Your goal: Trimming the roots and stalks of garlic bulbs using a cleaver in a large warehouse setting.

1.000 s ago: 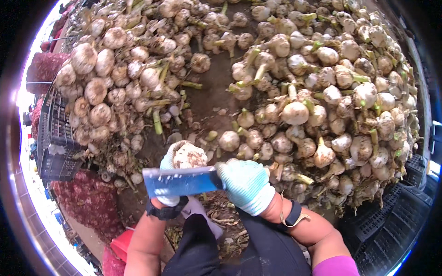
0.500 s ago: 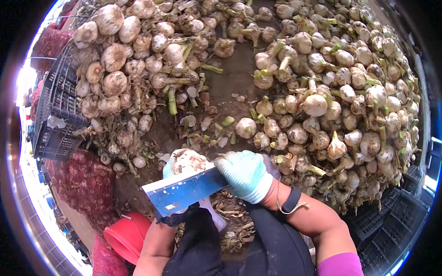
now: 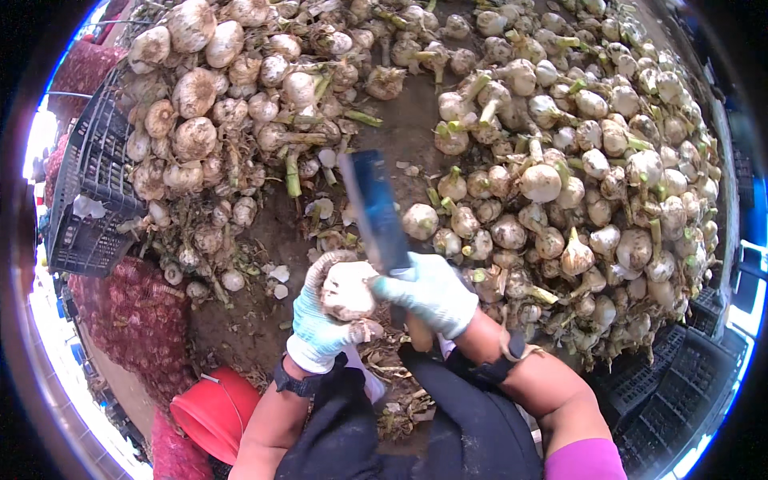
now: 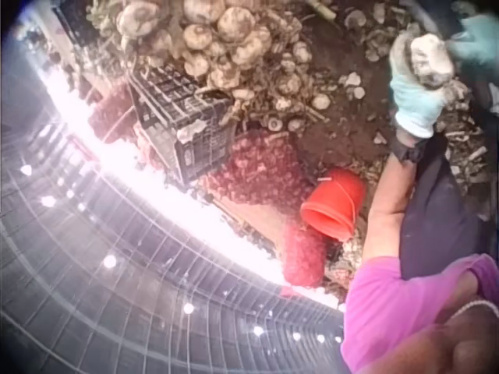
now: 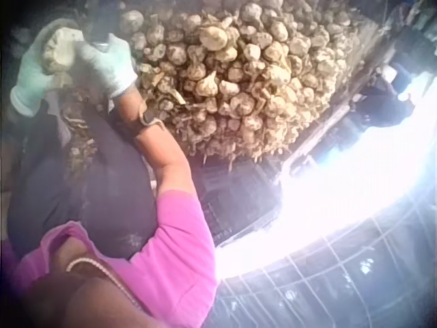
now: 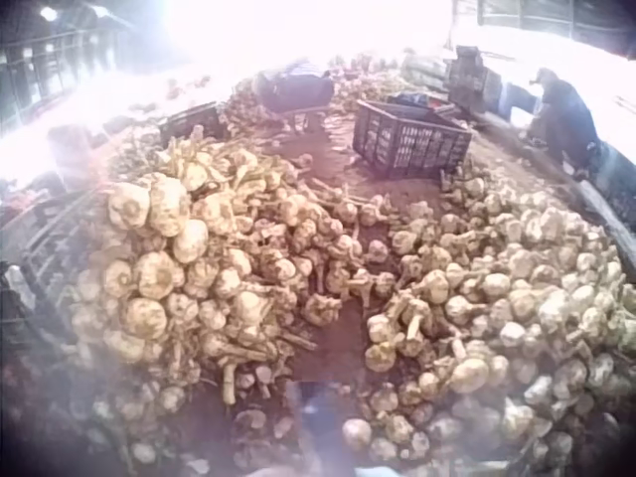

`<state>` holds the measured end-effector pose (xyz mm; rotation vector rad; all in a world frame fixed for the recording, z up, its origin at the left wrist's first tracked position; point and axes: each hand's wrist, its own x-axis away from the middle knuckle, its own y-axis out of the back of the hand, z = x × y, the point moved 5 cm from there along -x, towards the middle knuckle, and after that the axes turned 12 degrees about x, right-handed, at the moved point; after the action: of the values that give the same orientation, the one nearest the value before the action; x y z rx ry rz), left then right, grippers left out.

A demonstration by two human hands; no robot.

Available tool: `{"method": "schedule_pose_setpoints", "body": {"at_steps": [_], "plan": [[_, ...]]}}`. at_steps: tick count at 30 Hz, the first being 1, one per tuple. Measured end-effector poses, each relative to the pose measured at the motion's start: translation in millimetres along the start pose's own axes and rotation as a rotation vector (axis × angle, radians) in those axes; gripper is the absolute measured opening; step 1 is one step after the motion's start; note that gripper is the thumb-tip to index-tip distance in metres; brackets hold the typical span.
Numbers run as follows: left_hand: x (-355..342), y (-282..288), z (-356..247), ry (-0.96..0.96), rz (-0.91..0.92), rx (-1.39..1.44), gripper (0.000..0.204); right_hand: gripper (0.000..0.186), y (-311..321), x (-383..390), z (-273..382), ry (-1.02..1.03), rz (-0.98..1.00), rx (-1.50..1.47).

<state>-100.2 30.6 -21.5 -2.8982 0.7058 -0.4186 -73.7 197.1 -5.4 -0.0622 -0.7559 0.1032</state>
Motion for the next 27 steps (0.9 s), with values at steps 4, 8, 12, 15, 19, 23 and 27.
{"method": "schedule_pose_setpoints", "body": {"at_steps": [4, 8, 12, 15, 19, 23, 27], "plan": [[2, 9, 10, 0.076, -0.165, 0.338, 0.101, 0.042, -1, 2, 10, 0.202, -0.069, 0.066], [2, -1, 6, 0.416, -0.103, 0.830, 0.066, 0.045, 4, 4, 20, 0.340, -0.030, 0.537], [-7, 0, -5, 0.395, -0.174, 0.366, 0.039, 0.023, 11, 6, 27, 0.506, -0.330, 0.793], [-3, 4, -13, 0.233, -0.171, 0.261, 0.039, 0.017, 15, 5, 24, 0.747, -0.370, 0.921], [-15, 22, -40, 0.066, -0.159, 0.398, 0.038, 0.018, 58, -22, -31, 0.400, -0.508, 0.811], [-71, -21, -66, 0.197, -0.059, 0.443, 0.074, 0.032, 77, -21, -27, 0.118, -0.507, 0.302], [-148, -96, -90, 0.380, 0.260, 0.686, 0.091, 0.032, 91, -19, -26, 0.098, -0.476, -0.154]]}}
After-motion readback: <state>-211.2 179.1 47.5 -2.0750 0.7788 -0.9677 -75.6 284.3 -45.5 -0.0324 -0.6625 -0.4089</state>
